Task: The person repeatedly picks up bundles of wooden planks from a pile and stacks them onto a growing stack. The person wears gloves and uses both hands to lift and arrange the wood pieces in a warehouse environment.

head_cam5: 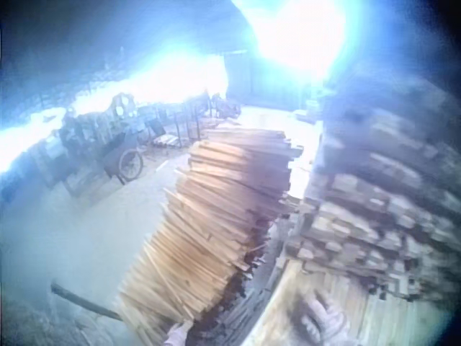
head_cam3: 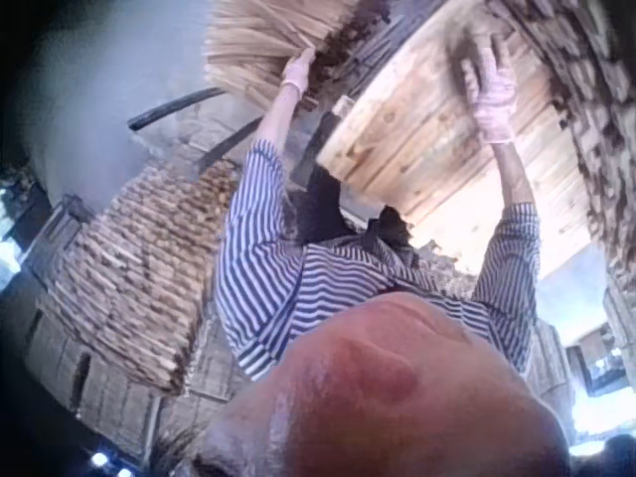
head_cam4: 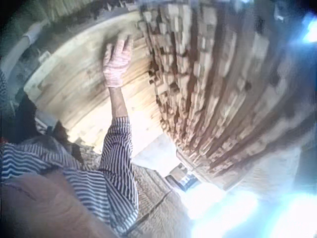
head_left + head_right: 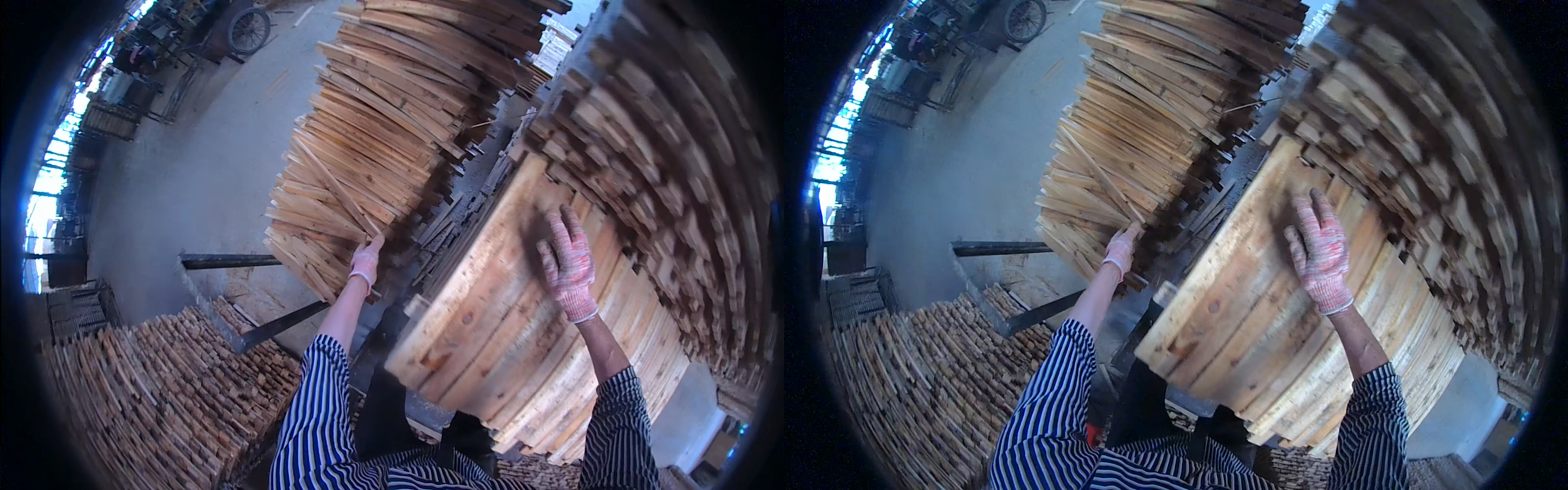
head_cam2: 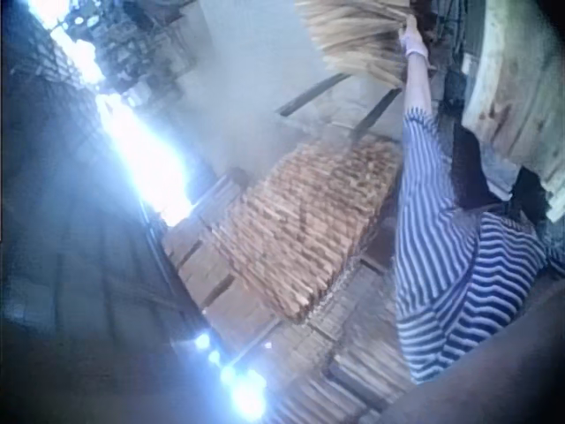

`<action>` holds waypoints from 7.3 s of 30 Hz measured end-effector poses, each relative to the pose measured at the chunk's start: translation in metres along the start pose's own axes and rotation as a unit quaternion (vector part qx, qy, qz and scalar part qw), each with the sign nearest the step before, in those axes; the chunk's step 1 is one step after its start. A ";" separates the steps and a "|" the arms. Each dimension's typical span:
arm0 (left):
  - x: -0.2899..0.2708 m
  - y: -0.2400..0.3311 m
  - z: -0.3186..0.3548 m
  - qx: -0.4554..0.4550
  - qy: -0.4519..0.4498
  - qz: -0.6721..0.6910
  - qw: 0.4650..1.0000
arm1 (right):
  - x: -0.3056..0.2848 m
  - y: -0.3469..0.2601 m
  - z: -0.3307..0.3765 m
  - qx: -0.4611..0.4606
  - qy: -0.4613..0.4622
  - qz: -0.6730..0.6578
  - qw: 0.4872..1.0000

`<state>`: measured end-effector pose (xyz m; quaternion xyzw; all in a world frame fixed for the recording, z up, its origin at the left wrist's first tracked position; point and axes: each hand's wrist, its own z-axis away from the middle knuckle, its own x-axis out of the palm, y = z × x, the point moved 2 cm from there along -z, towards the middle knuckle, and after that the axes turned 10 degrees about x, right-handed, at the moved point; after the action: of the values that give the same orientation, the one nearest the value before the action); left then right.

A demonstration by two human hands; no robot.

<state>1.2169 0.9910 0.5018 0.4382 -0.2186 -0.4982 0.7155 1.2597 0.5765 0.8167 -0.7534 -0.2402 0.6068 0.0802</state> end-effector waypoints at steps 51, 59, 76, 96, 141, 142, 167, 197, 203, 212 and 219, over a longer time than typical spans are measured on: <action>-0.121 0.100 0.170 -0.050 -0.224 0.215 0.949 | 0.323 -0.283 -0.036 0.326 -0.584 -0.389 0.634; -0.206 0.035 0.053 -0.010 0.097 0.364 0.926 | 0.328 -0.335 -0.018 0.077 -0.672 -0.178 0.714; -0.248 -0.064 0.041 -0.237 -0.062 0.347 0.905 | 0.532 -0.082 -0.090 0.245 -0.434 0.195 0.845; -0.091 0.276 0.153 0.331 -0.228 0.372 0.837 | -0.031 -0.229 0.041 0.213 -0.430 -0.256 0.839; 0.344 0.188 0.494 0.444 -0.437 -0.686 0.376 | -0.193 0.065 0.786 0.628 0.468 -0.552 0.287; 0.340 0.179 0.494 0.450 -0.427 -0.695 0.364 | -0.191 0.062 0.795 0.643 0.454 -0.559 0.259; 0.637 -0.076 0.796 0.641 -0.596 -0.395 0.280 | -0.170 0.110 0.790 0.634 0.468 -0.567 0.240; 0.705 -0.120 0.839 0.635 -0.475 -0.575 0.200 | -0.493 0.509 0.798 0.767 0.135 -0.238 0.581; 0.693 -0.109 0.843 0.618 -0.493 -0.575 0.211 | -0.556 0.655 0.848 0.848 0.195 -0.044 0.490; 0.714 -0.110 0.847 0.579 -0.502 -0.604 0.217 | -0.294 0.650 0.711 0.754 -0.060 -0.201 0.623; 0.726 -0.111 0.854 0.592 -0.516 -0.585 0.202 | -0.308 0.716 0.781 0.770 -0.004 -0.310 0.557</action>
<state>0.8148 -0.0281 0.7623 0.3832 -0.4518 -0.6160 -0.5192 0.6593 -0.3226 0.5957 -0.2811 0.1002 0.5016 0.8120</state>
